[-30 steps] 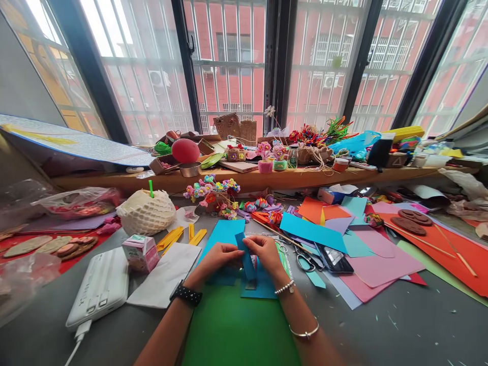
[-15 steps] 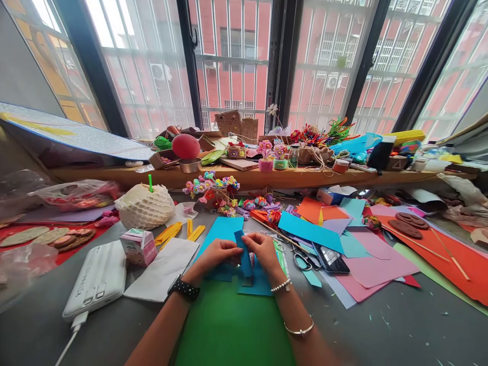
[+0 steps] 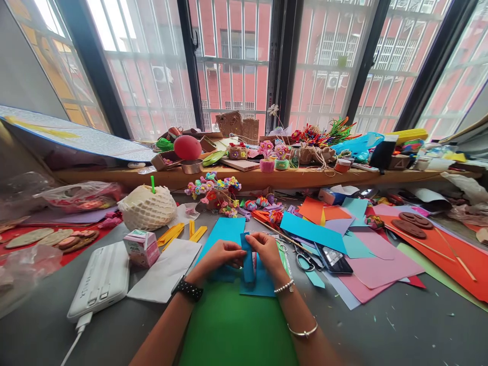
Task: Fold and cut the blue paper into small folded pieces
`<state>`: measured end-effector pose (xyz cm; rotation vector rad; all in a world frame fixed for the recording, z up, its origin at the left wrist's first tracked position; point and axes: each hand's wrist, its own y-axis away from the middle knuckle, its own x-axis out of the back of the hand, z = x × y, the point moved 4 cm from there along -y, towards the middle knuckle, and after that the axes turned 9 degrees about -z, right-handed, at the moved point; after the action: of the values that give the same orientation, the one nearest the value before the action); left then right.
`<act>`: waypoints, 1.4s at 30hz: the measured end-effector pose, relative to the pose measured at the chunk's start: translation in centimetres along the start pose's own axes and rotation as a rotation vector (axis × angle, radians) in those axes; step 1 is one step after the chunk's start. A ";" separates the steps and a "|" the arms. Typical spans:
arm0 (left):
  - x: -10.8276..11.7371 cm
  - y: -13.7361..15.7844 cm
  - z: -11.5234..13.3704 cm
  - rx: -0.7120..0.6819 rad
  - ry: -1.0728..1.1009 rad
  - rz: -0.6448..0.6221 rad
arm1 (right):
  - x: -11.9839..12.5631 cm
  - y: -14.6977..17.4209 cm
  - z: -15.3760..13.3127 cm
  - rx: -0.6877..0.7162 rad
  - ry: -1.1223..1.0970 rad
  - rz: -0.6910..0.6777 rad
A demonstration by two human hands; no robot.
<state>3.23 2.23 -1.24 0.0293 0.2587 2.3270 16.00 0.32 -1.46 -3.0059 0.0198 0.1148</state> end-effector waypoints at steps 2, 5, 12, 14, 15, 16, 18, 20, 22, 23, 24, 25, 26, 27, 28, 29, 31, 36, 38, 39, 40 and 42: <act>0.0 0.0 0.0 0.003 0.008 0.004 | -0.1 0.2 -0.3 0.026 0.003 0.013; 0.0 0.1 0.0 0.006 0.017 -0.011 | -0.3 0.4 -0.8 0.054 0.026 0.003; 0.3 -0.1 -0.5 0.023 0.005 -0.001 | -0.3 0.4 -1.0 0.052 0.024 0.033; 0.3 -0.2 -0.5 0.020 -0.009 0.007 | -0.2 0.4 -1.0 0.067 0.029 0.049; 0.3 -0.2 -0.5 0.014 -0.016 0.012 | -0.1 0.4 -1.0 0.069 0.032 0.052; 0.2 -0.2 -0.3 0.005 -0.022 0.018 | -0.1 0.4 -0.9 0.065 0.036 0.053; 0.3 -0.1 0.0 -0.015 -0.026 0.044 | -0.1 0.3 -0.8 0.045 0.049 0.037; 0.3 0.2 0.3 -0.030 -0.022 0.082 | -0.2 0.2 -0.6 0.031 0.076 0.011; 0.4 0.3 0.5 -0.033 -0.016 0.114 | -0.3 0.1 -0.5 0.038 0.115 -0.001; 0.5 0.4 0.6 -0.031 -0.011 0.121 | -0.2 0.1 -0.5 0.048 0.136 0.002; 0.4 0.4 0.6 -0.029 -0.007 0.120 | -0.2 0.1 -0.4 0.056 0.158 0.008; 0.4 0.3 0.5 -0.028 -0.004 0.117 | -0.2 0.1 -0.4 0.062 0.180 0.014; 0.4 0.3 0.5 -0.028 -0.001 0.115 | -0.1 0.1 -0.4 0.066 0.197 0.020; 0.4 0.2 0.4 -0.029 -0.001 0.116 | -0.1 0.1 -0.3 0.071 0.211 0.024; 0.5 0.2 0.4 -0.033 -0.004 0.122 | 0.0 0.1 -0.3 0.076 0.221 0.026; 0.5 0.1 0.4 -0.038 -0.009 0.132 | 0.0 0.1 -0.3 0.079 0.226 0.023; 0.7 0.1 0.5 -0.056 -0.025 0.156 | -0.1 0.0 -0.3 0.077 0.229 0.003; 1.0 0.3 0.8 -0.091 -0.074 0.203 | -0.2 0.1 -0.2 0.055 0.272 -0.019; 1.0 0.2 0.8 -0.085 -0.082 0.201 | -0.2 0.2 -0.3 0.059 0.292 0.001; 1.0 0.2 0.8 -0.087 -0.084 0.199 | -0.1 0.2 -0.3 0.064 0.299 0.008; 0.9 0.2 0.8 -0.090 -0.087 0.200 | -0.1 0.2 -0.3 0.070 0.302 0.015; 0.9 0.2 0.8 -0.107 -0.098 0.210 | -0.1 0.2 -0.4 0.075 0.300 0.023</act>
<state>2.54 2.92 -0.48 0.1227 0.0849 2.5364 15.93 0.09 -1.11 -2.9178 0.0862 -0.3275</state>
